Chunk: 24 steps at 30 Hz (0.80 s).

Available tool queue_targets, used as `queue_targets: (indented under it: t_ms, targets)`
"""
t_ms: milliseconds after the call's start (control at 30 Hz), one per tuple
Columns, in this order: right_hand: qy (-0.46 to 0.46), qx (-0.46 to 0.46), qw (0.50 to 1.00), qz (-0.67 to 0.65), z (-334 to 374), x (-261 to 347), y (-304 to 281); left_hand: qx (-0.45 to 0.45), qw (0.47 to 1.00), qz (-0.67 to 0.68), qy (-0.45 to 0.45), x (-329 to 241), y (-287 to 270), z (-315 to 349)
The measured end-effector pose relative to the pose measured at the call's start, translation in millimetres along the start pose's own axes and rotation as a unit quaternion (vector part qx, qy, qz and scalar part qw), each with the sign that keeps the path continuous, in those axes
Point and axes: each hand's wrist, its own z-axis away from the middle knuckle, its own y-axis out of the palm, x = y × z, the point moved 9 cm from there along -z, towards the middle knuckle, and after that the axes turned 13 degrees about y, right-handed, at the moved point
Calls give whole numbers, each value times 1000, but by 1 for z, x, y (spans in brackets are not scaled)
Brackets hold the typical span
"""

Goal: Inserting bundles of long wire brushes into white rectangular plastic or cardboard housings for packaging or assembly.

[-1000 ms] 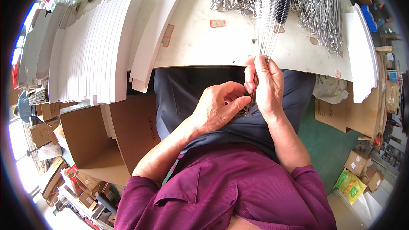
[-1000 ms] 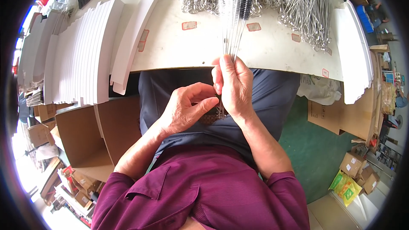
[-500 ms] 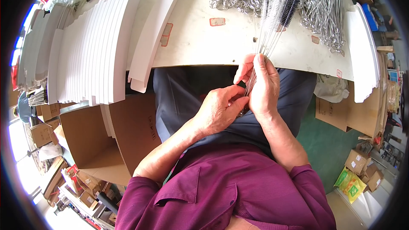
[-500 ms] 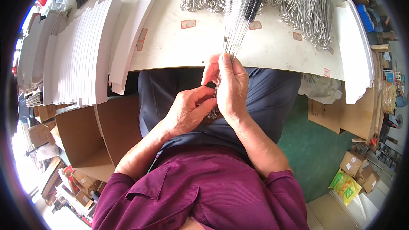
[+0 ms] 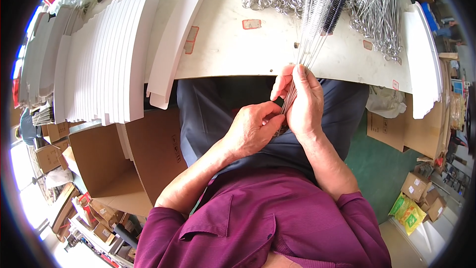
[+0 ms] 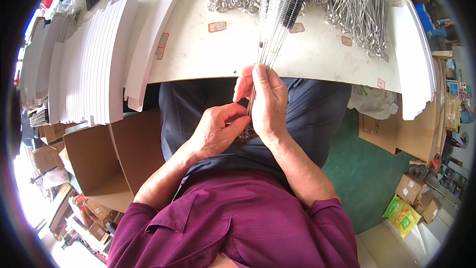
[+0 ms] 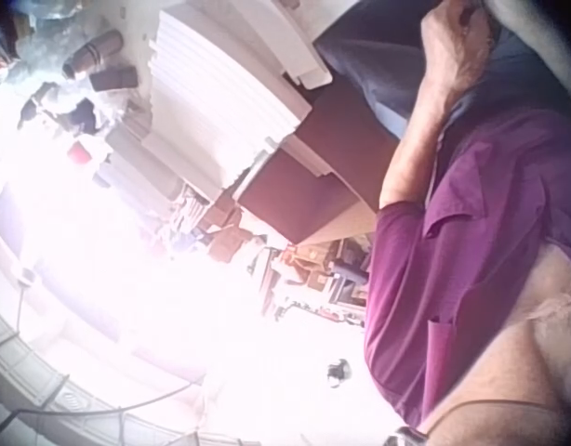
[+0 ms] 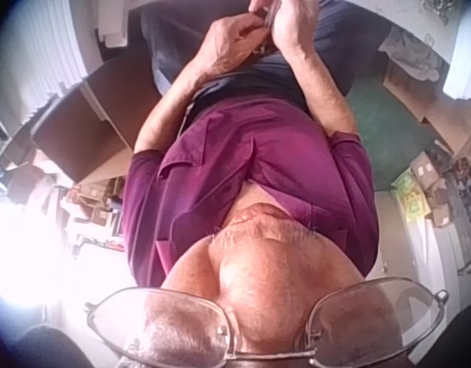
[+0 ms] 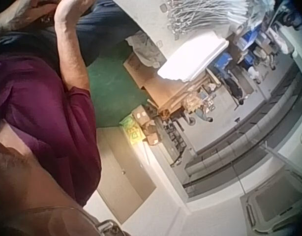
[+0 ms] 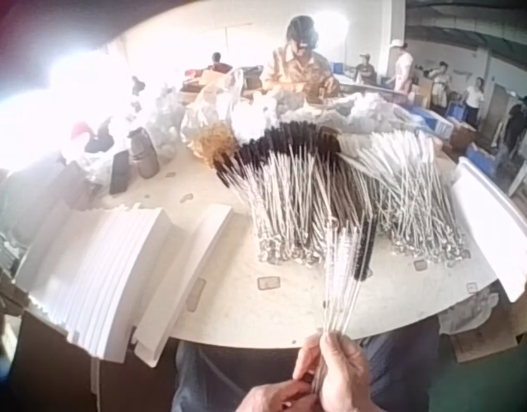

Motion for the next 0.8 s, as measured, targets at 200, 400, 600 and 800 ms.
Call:
queue_targets:
  t_ms: [200, 400, 600, 800]
  targets:
    - [-6, 5, 1000, -30, 0, 0, 0, 2, 999, 45, -5, 2, 5, 1]
    - [2, 5, 998, -61, 1, -3, -1, 23, 1000, 5, 16, 4, 10, 0]
    - [12, 9, 999, -31, 5, 4, -2, -37, 998, -20, 49, -1, -10, 1]
    - [50, 23, 998, 6, 6, -7, -3, -23, 999, -49, 2, 1, -26, 8]
